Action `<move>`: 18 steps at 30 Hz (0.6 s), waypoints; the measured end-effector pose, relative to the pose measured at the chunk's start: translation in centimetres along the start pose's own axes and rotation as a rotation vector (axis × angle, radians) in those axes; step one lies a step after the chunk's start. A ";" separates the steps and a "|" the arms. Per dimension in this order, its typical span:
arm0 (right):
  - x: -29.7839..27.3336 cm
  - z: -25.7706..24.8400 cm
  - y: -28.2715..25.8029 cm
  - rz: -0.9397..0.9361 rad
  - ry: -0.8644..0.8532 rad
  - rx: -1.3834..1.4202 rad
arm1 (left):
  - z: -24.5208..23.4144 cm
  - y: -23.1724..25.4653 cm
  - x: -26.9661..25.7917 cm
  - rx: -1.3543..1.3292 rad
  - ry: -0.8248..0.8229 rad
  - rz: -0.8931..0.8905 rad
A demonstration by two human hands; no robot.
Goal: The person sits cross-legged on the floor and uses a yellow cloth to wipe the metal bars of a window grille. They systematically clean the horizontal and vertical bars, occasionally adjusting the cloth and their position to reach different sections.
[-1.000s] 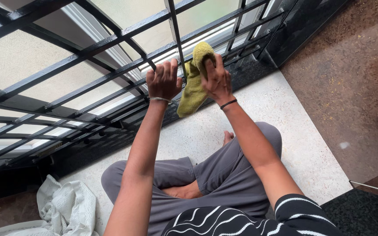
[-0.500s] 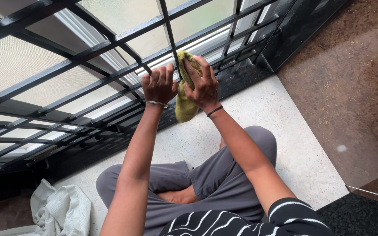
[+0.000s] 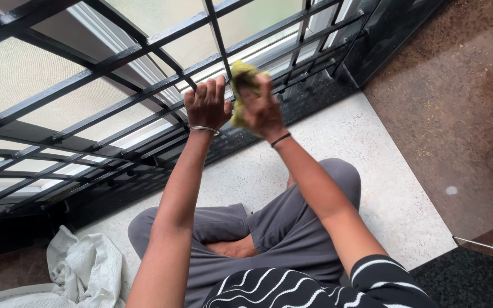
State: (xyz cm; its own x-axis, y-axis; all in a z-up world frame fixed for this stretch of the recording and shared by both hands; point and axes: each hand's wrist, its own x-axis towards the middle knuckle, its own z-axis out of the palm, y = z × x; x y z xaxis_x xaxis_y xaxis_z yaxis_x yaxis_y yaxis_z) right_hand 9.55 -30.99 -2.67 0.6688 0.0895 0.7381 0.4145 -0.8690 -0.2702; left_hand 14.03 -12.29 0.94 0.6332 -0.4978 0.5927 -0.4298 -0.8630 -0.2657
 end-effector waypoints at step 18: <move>-1.3 -4.5 1.4 0.262 -0.214 0.029 | -10.1 3.8 3.8 -0.073 -0.696 -0.153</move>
State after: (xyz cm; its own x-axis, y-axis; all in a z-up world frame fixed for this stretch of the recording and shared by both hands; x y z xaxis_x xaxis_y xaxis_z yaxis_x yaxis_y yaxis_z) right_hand 6.51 -34.54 -1.25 0.8679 -0.0322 0.4957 0.2270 -0.8619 -0.4534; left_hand 8.33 -16.59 9.86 0.9430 -0.3327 -0.0098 -0.3302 -0.9314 -0.1529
